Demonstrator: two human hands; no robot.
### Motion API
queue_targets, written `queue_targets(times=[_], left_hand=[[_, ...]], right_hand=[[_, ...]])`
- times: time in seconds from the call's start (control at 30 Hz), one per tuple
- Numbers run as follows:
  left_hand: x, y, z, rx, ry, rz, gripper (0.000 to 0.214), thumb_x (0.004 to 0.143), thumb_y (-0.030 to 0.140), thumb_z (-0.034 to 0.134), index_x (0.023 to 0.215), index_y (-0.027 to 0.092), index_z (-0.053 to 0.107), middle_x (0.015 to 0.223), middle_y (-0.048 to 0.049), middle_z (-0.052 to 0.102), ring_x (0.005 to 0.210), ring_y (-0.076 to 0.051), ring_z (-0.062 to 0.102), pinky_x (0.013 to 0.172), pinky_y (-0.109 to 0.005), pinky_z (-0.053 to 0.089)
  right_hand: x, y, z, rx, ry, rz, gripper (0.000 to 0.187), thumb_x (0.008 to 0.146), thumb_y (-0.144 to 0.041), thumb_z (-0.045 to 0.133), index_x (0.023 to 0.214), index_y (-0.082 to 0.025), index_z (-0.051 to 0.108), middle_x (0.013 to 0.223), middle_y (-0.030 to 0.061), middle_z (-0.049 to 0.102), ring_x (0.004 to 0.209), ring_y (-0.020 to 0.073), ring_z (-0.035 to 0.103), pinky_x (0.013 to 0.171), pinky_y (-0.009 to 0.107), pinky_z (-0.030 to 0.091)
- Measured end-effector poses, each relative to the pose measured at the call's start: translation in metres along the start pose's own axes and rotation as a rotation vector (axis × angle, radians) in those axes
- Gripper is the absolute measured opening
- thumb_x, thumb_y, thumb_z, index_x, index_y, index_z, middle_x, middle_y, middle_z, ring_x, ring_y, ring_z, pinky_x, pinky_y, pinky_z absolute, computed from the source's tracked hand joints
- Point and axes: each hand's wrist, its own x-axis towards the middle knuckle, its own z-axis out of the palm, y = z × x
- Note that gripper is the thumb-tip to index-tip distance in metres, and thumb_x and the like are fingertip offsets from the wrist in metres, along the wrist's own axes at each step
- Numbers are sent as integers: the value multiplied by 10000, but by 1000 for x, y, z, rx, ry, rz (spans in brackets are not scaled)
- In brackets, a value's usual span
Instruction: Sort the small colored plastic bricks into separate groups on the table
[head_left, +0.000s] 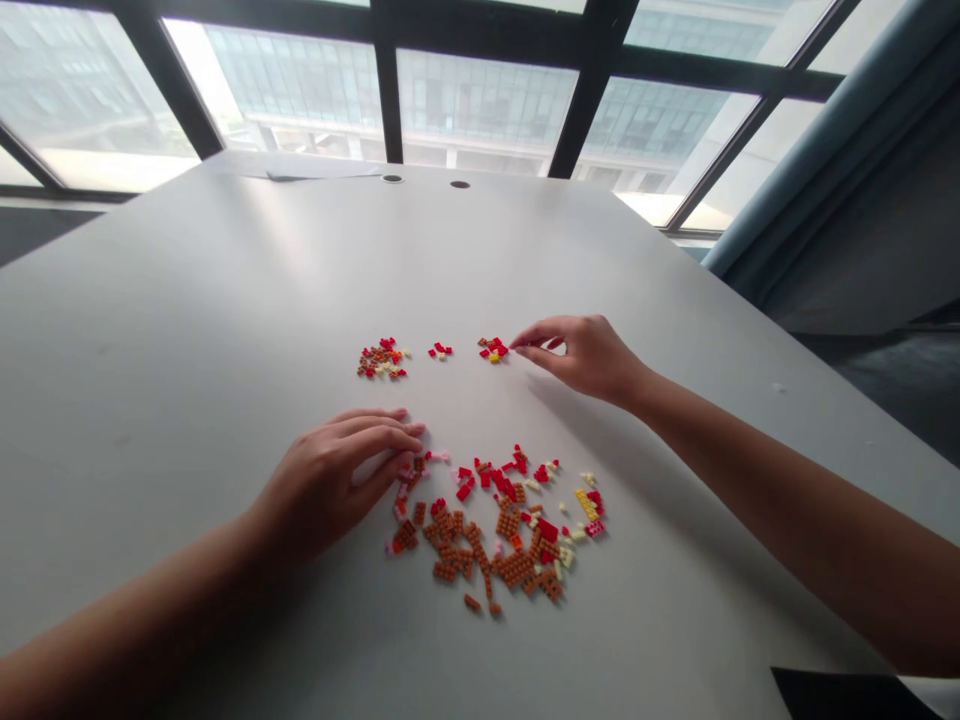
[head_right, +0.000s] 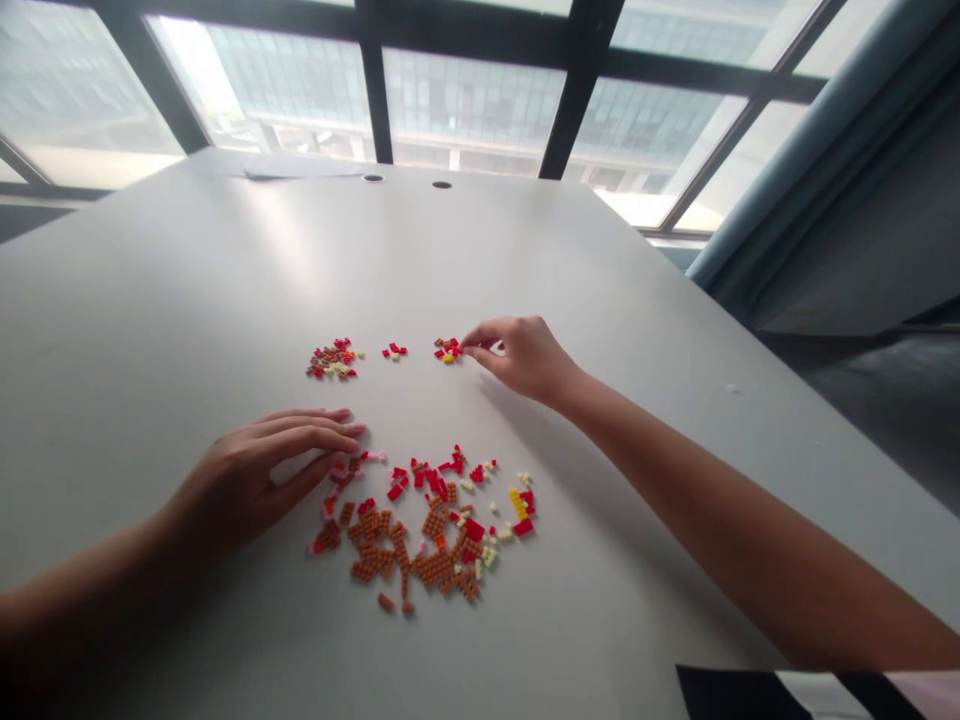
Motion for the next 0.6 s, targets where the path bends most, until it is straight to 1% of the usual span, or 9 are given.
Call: queue_targets(times=[0.1,0.17,0.3,0.47,0.6], left_hand=[[0,0,0,4,2,3,169,919,263,553,966,238,714,1031,-14,764,1037,-200,699,907,-319,575],[0,0,-1,0,2,-1,165,914,263,561,966,240,716,1028,-13,765,1038,-201,699,915,-319,572],[0,0,-1,-10,6,3,158,909,265,568,958,242,716,1021,-16,767,1033,-200,701,908,-308,573],[0,1,-1,20,3,17,150,916,265,566,956,236,708,1022,-11,767,1021,-197,705,894,-309,577],[0,1,-1,21,8,24,153,920,253,560,956,230,707,1028,-8,765,1026,-190,702,904,-304,571]], right_hand=[[-23,-12,-9,43,-136,-135,148,828,-201,614,857,-211,759,850,12,771,748,154,700,733,267,558],[-38,-21,-13,69,-204,-208,139,843,-187,609,846,-193,748,814,17,759,710,136,686,712,247,545],[-60,-33,-15,82,-253,-292,124,856,-131,617,825,-176,729,782,15,732,671,111,651,676,219,513],[-68,-40,-12,78,-290,-327,100,859,-121,643,856,-180,725,852,36,723,735,126,657,700,225,499],[-67,-45,-8,112,-338,-345,68,856,-137,664,832,-170,719,835,44,709,739,131,648,703,228,489]])
